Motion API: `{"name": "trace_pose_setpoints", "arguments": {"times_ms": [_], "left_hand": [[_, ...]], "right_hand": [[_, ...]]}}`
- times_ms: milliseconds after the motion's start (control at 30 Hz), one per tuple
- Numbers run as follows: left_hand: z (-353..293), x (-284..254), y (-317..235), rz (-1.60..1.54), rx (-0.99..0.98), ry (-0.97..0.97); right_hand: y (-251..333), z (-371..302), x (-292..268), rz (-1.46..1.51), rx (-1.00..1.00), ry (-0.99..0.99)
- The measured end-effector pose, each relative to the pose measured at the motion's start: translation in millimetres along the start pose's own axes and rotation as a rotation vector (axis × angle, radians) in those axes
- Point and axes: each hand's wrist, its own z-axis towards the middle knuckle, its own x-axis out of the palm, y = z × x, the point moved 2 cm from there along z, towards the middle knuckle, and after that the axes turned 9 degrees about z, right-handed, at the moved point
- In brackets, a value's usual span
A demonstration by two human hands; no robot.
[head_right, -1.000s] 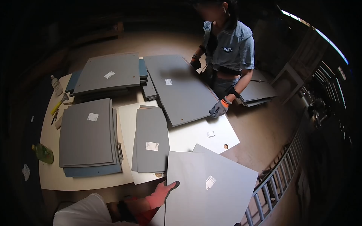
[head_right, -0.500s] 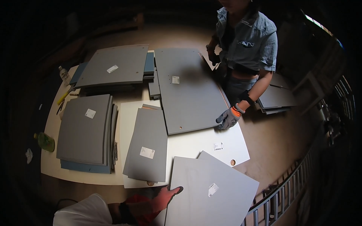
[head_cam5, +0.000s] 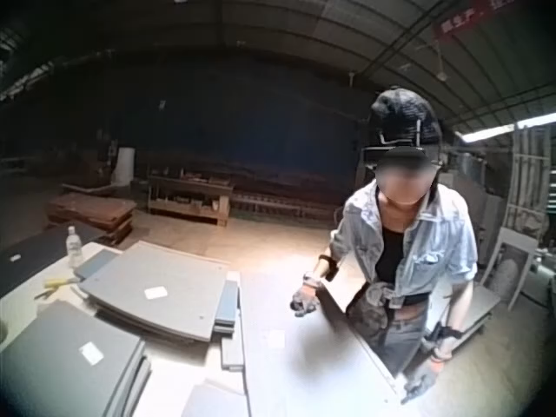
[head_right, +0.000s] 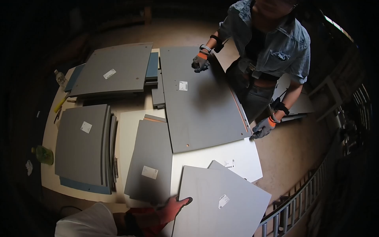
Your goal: Clean and inspect furniture panels using a scraper, cloth, and cleaning solution before moving them.
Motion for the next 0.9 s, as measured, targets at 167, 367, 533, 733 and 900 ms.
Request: {"name": "trace_pose_setpoints", "arguments": {"times_ms": [167,367,533,733,900], "left_hand": [[6.3,1.3,-9.4,-0.044,0.005,-0.016],[24.7,-1.0,2.0,-0.076,0.015,-0.022],[19.3,6.2,-13.5,-0.11,0.052,-0.022],[24.1,8.8,-16.2,-0.044,-0.014,-0.1],[21.9,13.3,-18.4,-0.08,-0.016,-0.149]], "right_hand": [[2.7,6.8,13.9,-0.027,-0.004,0.008],[-0.7,12.0,23.3,-0.043,-0.013,0.005],[-1.1,17.5,24.3,-0.052,-0.025,-0.003],[-6.9,18.7,-3.6,-0.069,-0.035,-0.054],[-28.8,1.8,-85.9,-0.108,0.005,-0.161]]}}
